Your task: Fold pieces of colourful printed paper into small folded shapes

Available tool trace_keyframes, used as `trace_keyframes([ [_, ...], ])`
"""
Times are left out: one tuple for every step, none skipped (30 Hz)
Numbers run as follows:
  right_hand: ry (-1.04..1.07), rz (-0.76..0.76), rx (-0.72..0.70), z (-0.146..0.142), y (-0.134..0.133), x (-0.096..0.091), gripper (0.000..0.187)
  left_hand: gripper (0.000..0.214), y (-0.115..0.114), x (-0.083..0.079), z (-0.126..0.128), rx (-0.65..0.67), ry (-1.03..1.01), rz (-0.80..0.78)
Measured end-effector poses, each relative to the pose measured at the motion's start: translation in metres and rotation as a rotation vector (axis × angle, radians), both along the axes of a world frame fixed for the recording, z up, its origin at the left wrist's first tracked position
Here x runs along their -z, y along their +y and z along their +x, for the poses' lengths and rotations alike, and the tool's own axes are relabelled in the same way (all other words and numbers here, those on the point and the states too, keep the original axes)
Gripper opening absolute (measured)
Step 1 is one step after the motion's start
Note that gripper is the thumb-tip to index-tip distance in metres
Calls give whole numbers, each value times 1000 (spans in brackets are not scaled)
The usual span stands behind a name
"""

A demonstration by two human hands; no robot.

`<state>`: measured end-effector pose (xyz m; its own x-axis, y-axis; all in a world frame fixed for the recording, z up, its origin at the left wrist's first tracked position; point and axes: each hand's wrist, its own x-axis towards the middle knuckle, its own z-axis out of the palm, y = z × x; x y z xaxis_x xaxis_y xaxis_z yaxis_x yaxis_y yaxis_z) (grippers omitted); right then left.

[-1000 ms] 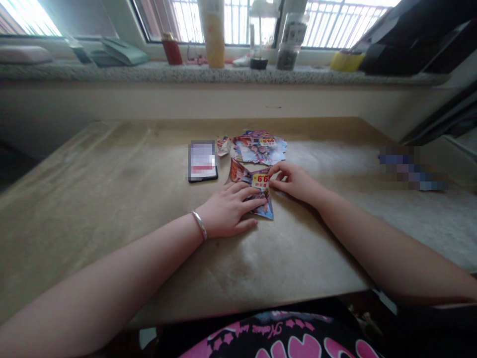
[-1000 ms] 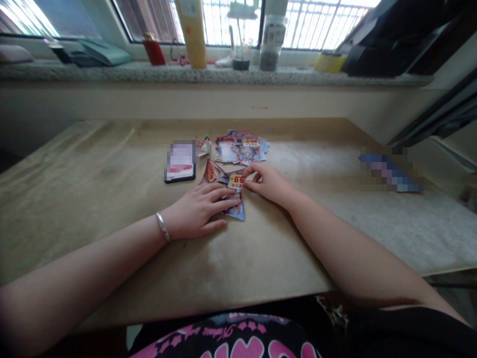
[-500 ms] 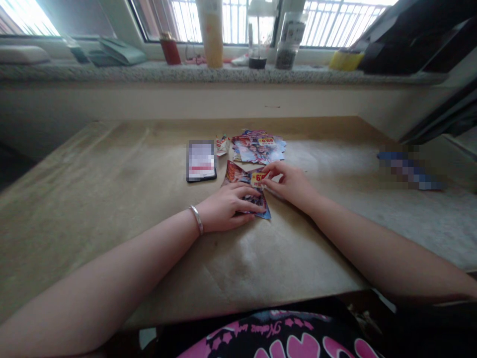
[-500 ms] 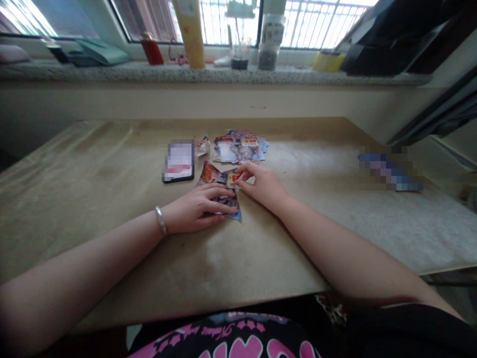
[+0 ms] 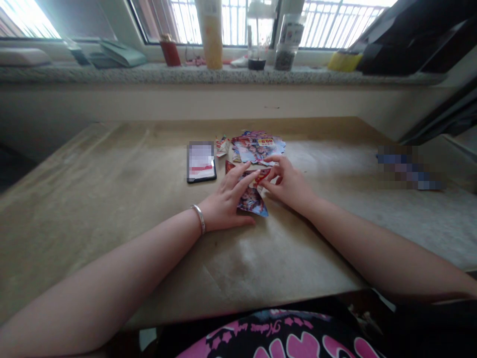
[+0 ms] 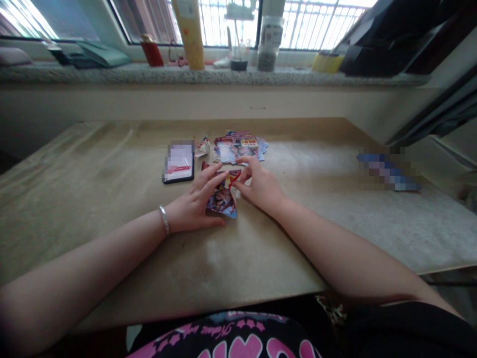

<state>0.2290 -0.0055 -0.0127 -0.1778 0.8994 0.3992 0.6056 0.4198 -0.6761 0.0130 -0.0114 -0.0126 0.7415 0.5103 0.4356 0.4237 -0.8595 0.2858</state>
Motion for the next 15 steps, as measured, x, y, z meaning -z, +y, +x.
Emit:
trace_keyframes([
  [10, -6, -12, -1, -1, -1, 45, 105, 1, 1, 0, -5, -4, 16],
  [15, -13, -23, -1, -2, -2, 40, 107, 2, 3, 0, -8, -12, 22],
  [16, -20, -32, -2, -3, -3, 34, 109, 3, 4, 0, -8, -22, 20],
  [16, -28, -37, -3, -4, -4, 28, 109, 4, 6, 0, -7, -34, 10],
  [21, -38, -41, -4, -5, -5, 23, 110, 5, 7, 0, -13, -46, -1],
  [36, -49, -38, -5, -6, -6, 20, 110, 5, 8, 0, -22, -54, -11],
  [61, -62, -30, -6, -7, -7, 20, 110, 6, 8, 0, -31, -56, -20],
  [91, -74, -21, -6, -8, -8, 24, 110, 6, 8, 0, -37, -51, -28],
  [119, -85, -14, -7, -8, -8, 28, 110, 6, 8, 0, -40, -43, -34],
  [140, -95, -9, -7, -8, -8, 33, 110, 6, 8, 0, -41, -33, -38],
  [153, -101, -3, -8, -7, -7, 37, 110, 5, 7, 0, -43, -23, -36],
  [159, -105, -1, -8, -7, -6, 37, 110, 5, 6, 0, -48, -15, -28],
  [164, -110, -5, -8, -6, -6, 35, 110, 5, 5, 0, -57, -8, -15],
  [175, -113, -11, -8, -6, -5, 30, 110, 4, 4, 1, -69, -3, 1],
  [189, -118, -19, -8, -5, -4, 26, 110, 4, 3, 1, -81, 3, 16],
])
